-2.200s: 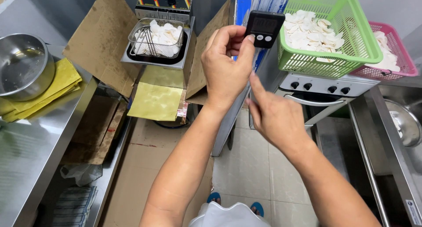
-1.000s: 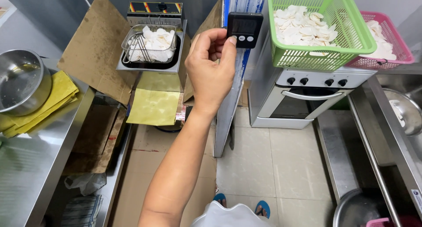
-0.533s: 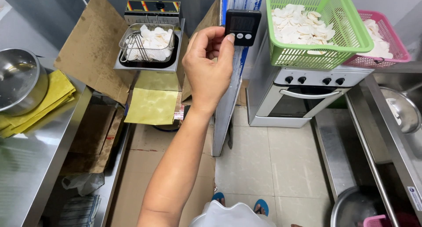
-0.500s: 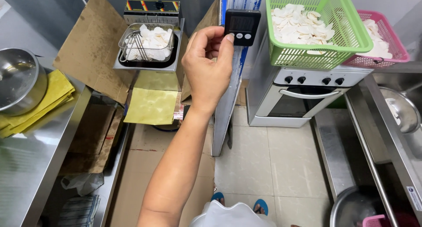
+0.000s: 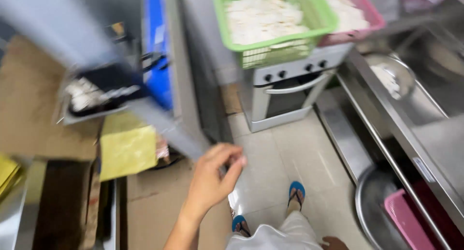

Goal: Separating thin white food slices from a bulk container into a smaller basket and adjusting a digital timer near a fryer.

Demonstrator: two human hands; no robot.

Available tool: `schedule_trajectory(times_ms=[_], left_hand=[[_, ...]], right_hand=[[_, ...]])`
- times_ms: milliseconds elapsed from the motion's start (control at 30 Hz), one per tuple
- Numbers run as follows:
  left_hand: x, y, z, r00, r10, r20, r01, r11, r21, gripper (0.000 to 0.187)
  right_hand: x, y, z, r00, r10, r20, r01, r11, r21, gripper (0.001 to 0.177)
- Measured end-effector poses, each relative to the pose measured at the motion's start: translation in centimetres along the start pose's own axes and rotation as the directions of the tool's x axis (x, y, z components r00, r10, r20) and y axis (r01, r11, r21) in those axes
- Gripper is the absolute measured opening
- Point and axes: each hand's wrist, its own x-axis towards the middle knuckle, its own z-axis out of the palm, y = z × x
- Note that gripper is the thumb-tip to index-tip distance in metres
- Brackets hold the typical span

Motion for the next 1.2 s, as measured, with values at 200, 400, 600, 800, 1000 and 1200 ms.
schedule_trajectory(times_ms=[200,400,600,800,1000,1200], left_hand=[[-1.1,-5.3,10.1,0.602,-0.491,0.63,0.473,0.855,0.214,0.04],[2.6,-8.6,20.0,0.448,-0.726,0.522,0.614,0.674,0.411,0.045],[10.6,-7.4,24.4,0.625,-0.635,0.455,0.607,0.761,0.228,0.042],[22.1,-8.5,23.8,0.815,-0.505,0.284,0.492,0.862,0.121,0.036],[34.7,-15.2,22.9,0.883,-0.468,0.037,0.458,0.876,0.148,0.028],[43.8,-30.5,27.8,0.825,-0.556,0.106,0.458,0.765,0.452,0.042]], right_hand=[[6.0,-1.6,-6.8,0.989,0.118,0.092,-0.135,0.969,0.207,0.059],[15.3,2.7,-15.5,0.998,0.065,0.024,-0.069,0.92,0.385,0.055],[23.3,1.8,-27.7,0.954,-0.25,-0.164,0.295,0.878,0.377,0.036],[15.8,-16.6,-48.8,0.921,-0.272,-0.278,0.36,0.867,0.345,0.05],[5.6,-34.1,-61.3,0.743,-0.48,-0.467,0.667,0.594,0.45,0.046],[1.1,-42.9,-67.2,0.652,-0.559,-0.513,0.752,0.563,0.342,0.047]])
